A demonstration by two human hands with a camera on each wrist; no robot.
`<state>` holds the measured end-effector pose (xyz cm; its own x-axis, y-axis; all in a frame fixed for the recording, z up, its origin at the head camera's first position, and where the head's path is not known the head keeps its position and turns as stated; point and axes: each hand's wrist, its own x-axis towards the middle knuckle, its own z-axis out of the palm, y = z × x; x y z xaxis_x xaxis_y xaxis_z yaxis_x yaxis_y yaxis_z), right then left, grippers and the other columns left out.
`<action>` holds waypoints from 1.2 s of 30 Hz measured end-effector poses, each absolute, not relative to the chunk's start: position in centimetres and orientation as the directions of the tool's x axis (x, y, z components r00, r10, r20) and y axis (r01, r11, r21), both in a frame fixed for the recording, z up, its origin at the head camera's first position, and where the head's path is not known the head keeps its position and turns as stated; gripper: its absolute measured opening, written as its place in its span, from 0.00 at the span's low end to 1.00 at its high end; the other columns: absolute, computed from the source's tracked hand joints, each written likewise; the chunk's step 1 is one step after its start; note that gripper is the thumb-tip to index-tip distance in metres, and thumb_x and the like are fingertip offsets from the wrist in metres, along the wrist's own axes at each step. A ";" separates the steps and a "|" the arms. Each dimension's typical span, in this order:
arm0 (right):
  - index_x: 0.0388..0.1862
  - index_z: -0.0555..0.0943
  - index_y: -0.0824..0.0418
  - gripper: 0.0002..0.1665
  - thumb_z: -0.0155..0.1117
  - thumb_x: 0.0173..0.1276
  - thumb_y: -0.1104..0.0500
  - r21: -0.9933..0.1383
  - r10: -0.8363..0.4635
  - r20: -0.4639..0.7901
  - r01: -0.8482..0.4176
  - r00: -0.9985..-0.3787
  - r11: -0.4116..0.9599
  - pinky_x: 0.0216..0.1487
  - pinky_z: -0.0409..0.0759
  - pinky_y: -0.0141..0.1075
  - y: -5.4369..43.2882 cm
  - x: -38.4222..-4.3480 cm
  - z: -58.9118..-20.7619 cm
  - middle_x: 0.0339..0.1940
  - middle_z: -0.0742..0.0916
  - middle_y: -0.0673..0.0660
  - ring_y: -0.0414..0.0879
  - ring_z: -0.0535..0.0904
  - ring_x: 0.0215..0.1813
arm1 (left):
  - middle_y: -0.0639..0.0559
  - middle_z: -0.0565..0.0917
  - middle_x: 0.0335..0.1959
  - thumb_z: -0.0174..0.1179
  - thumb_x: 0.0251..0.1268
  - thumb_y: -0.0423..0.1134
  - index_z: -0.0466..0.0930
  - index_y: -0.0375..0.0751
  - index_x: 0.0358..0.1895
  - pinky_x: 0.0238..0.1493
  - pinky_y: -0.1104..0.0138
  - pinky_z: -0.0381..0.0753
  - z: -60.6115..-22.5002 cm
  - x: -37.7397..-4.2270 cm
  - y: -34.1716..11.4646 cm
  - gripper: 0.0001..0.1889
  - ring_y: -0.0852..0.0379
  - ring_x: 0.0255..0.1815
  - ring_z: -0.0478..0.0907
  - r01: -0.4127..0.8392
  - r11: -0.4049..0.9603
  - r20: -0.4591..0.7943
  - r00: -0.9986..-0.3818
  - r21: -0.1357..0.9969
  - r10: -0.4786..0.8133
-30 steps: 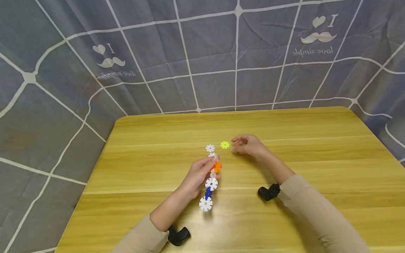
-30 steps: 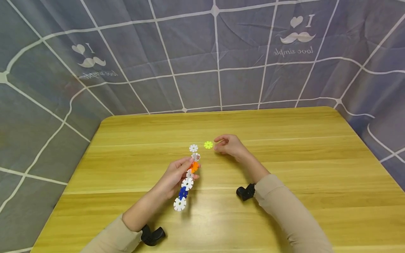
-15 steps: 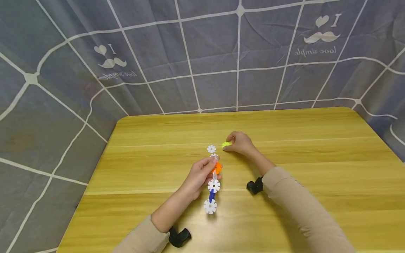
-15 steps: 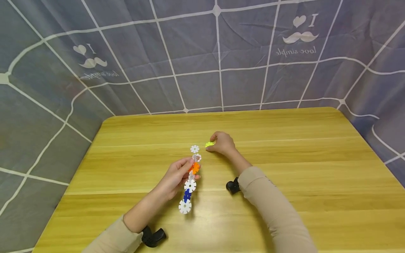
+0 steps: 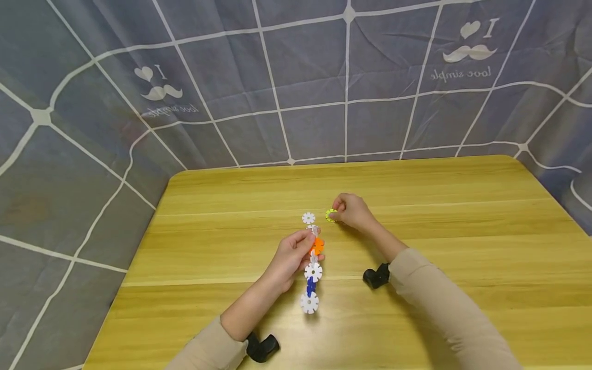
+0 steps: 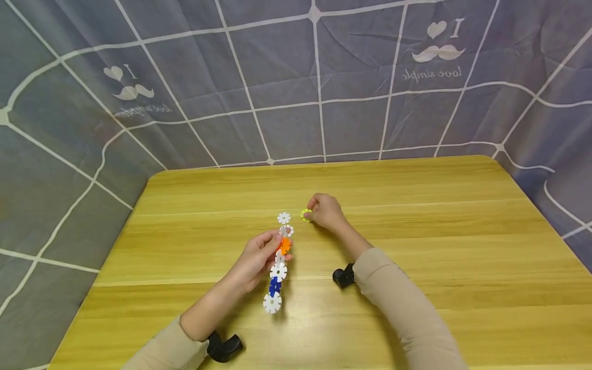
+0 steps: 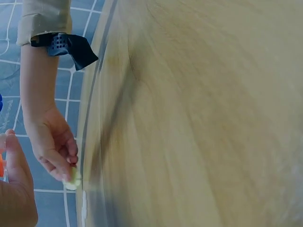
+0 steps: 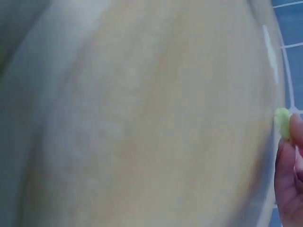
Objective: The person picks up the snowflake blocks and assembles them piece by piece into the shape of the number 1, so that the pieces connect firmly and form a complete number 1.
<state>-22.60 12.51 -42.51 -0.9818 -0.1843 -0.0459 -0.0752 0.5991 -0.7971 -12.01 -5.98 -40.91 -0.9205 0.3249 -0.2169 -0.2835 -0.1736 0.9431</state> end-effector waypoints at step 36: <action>0.44 0.76 0.73 0.12 0.62 0.63 0.67 -0.977 -0.414 -0.130 0.045 -0.901 0.210 0.23 0.75 0.29 11.2 -18.1 -37.2 0.18 0.80 0.54 0.40 0.74 0.19 | 0.32 0.77 0.52 0.46 0.74 0.38 0.63 0.27 0.64 0.32 0.75 0.79 -40.8 -11.9 -6.1 0.22 0.63 0.27 0.81 -0.233 -0.119 -0.187 -0.933 0.965 0.308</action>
